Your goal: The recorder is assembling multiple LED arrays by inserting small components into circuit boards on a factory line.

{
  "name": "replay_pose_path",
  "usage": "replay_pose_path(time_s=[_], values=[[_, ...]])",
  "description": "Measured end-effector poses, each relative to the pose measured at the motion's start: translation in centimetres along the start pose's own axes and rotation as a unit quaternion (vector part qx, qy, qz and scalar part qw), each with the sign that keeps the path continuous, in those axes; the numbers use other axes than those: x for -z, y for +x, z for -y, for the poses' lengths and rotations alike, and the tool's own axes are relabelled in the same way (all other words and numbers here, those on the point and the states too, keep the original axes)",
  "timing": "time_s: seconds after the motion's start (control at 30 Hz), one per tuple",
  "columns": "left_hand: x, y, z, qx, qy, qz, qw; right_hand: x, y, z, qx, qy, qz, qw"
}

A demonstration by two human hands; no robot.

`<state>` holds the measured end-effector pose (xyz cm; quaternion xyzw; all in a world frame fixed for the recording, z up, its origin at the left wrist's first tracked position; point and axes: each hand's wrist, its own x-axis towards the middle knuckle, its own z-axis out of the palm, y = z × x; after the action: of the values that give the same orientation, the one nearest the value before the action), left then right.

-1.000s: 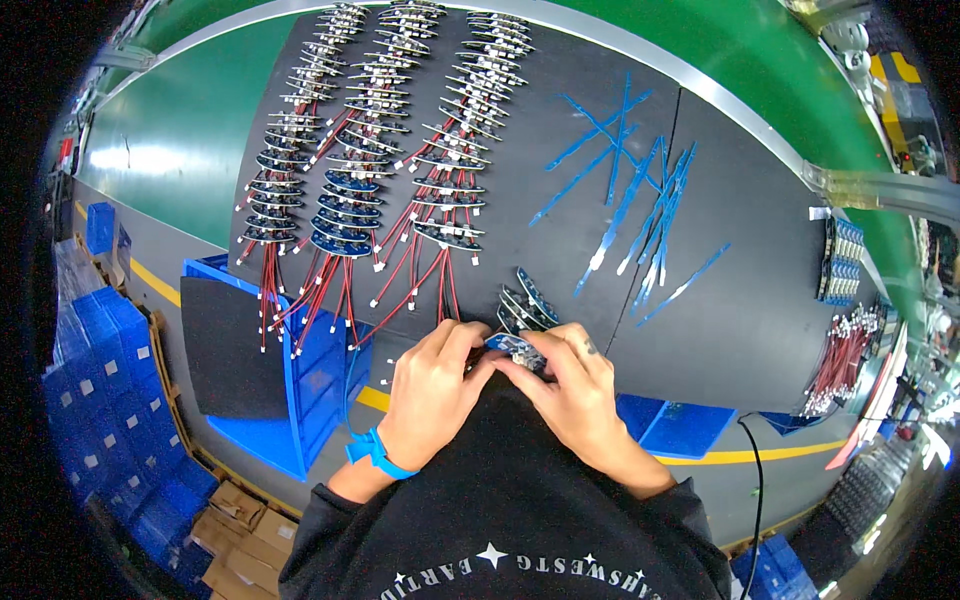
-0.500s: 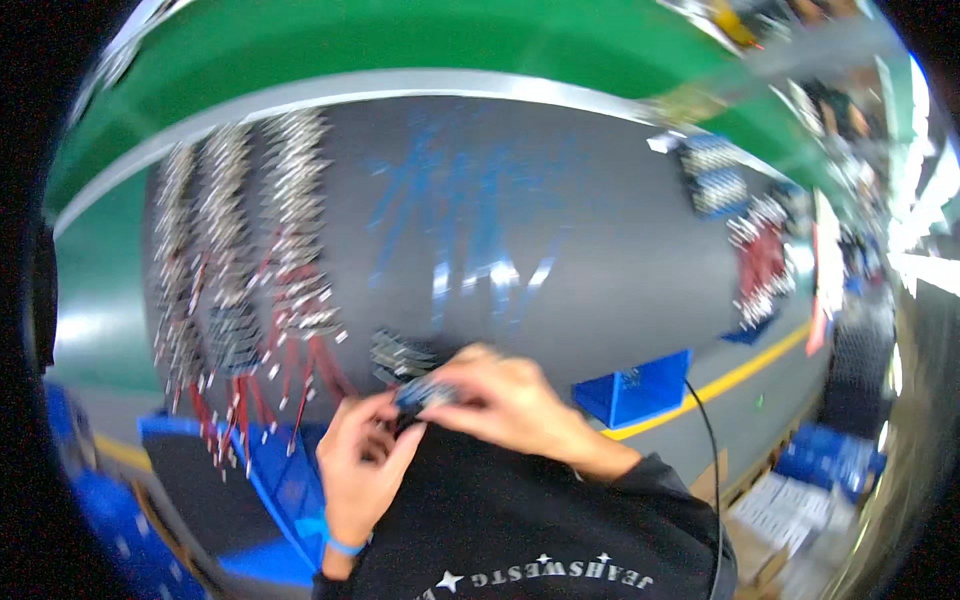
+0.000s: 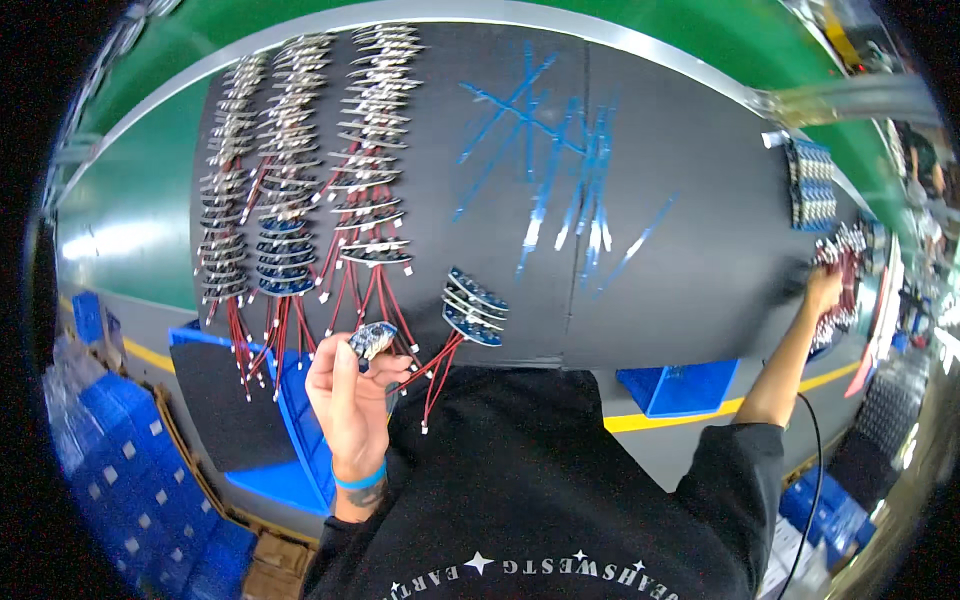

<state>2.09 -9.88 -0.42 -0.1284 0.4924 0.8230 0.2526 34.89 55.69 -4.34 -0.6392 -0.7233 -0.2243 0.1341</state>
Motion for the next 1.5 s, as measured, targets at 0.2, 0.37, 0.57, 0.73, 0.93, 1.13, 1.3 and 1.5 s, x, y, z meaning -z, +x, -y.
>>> replay_pose_path(time_s=[0.2, 0.37, 0.57, 0.73, 0.93, 1.13, 1.3, 1.5], values=[[-0.4, -0.5, 0.6, 0.021, -0.039, -0.014, 0.999, 1.8, -2.6, 1.3, 0.091, -0.068, 0.001, 0.994], [-0.9, -0.2, 0.4, 0.062, -0.038, 0.008, 0.997, -0.2, -0.2, -1.8, 0.235, -0.009, -0.026, 0.972], [-0.2, 0.3, -2.0, -0.012, -0.092, -0.066, 0.994, 1.9, -1.3, -0.1, 0.289, 0.047, 0.014, 0.956], [0.3, 0.0, -1.9, -0.004, -0.097, -0.038, 0.995, -0.3, -0.7, -1.5, 0.337, 0.001, -0.047, 0.94], [0.1, -0.6, -0.7, 0.036, -0.098, 0.041, 0.994, -2.6, 0.5, -1.9, 0.262, 0.17, -0.018, 0.95], [-1.0, -1.3, 0.6, 0.124, -0.064, 0.159, 0.977, -5.0, 2.9, -5.6, 0.285, 0.072, 0.028, 0.955], [-1.7, -1.6, 0.9, 0.109, -0.06, 0.151, 0.981, -4.1, 2.5, -3.8, 0.27, 0.146, 0.051, 0.95], [-2.1, -1.0, 0.3, 0.121, -0.082, 0.165, 0.975, -3.8, 3.5, -4.8, 0.279, 0.146, 0.055, 0.947]])
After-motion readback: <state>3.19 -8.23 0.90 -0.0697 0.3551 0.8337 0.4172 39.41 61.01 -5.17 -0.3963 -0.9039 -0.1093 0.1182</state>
